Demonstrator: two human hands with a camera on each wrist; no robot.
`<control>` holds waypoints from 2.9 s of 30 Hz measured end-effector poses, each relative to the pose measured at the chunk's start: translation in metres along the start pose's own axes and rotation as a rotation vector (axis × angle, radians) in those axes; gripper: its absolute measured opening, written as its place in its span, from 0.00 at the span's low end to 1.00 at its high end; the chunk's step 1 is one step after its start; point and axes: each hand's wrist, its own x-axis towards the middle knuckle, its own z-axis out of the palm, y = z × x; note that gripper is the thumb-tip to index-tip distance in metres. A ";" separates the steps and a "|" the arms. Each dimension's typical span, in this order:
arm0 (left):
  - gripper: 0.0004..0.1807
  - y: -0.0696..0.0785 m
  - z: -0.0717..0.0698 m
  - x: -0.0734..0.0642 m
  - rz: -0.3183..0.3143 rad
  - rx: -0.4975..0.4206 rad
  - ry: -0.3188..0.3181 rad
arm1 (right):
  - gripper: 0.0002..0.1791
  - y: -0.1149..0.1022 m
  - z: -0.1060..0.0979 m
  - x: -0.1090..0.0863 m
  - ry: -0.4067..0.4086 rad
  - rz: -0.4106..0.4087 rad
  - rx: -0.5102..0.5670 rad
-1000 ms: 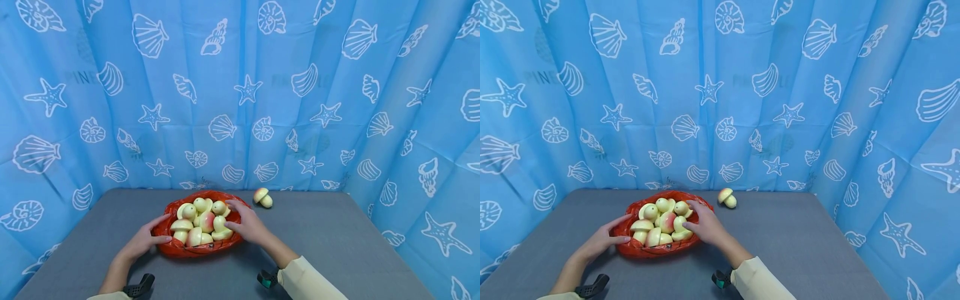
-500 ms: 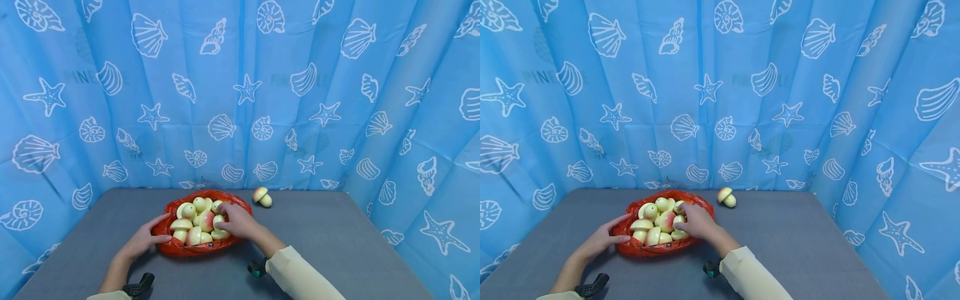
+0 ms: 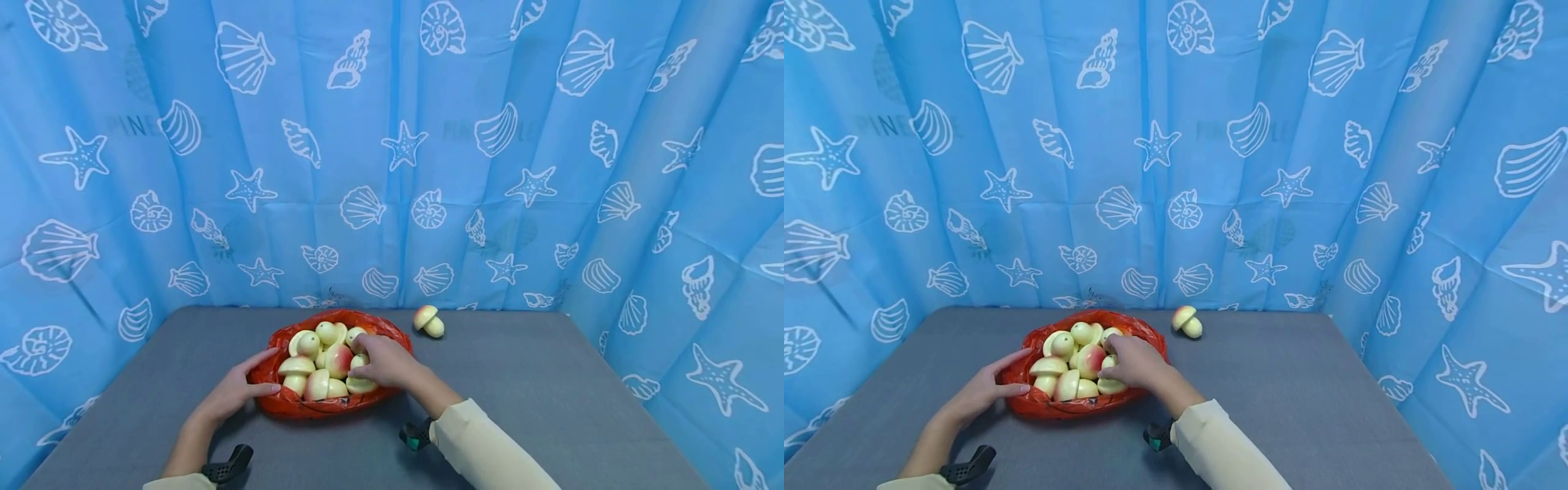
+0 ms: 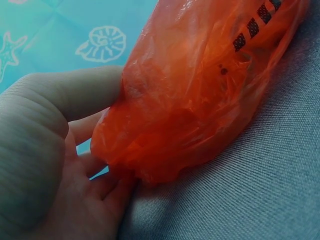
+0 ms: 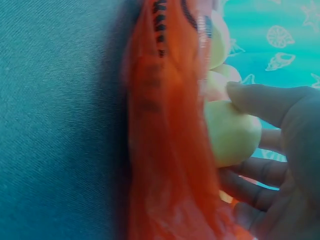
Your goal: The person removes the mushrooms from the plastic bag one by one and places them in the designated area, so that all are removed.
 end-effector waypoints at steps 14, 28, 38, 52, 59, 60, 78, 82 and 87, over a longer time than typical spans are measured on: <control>0.43 -0.002 0.000 0.000 0.004 -0.007 -0.001 | 0.17 0.007 -0.017 -0.015 0.037 -0.084 0.019; 0.44 -0.001 -0.001 0.000 0.002 0.009 -0.001 | 0.19 0.009 -0.026 -0.027 0.144 -0.104 0.080; 0.43 -0.003 0.000 0.000 -0.013 0.014 -0.006 | 0.18 0.016 -0.021 -0.037 0.284 -0.149 0.176; 0.44 -0.001 -0.001 0.000 -0.010 0.010 -0.006 | 0.20 0.035 -0.012 -0.043 0.517 -0.198 0.412; 0.44 -0.002 -0.001 0.001 -0.001 -0.005 -0.004 | 0.20 0.042 -0.019 -0.046 0.604 -0.164 0.513; 0.44 -0.003 -0.001 0.001 -0.001 -0.004 -0.004 | 0.20 0.043 -0.021 -0.047 0.612 -0.158 0.528; 0.44 -0.001 0.000 0.002 -0.026 0.007 -0.006 | 0.23 0.046 -0.068 -0.070 0.734 -0.056 0.568; 0.44 0.000 0.000 0.001 -0.025 0.011 -0.006 | 0.21 0.070 -0.065 -0.063 0.764 -0.036 0.546; 0.44 0.001 0.000 0.000 -0.032 0.006 -0.009 | 0.22 0.100 -0.059 -0.057 0.805 0.017 0.589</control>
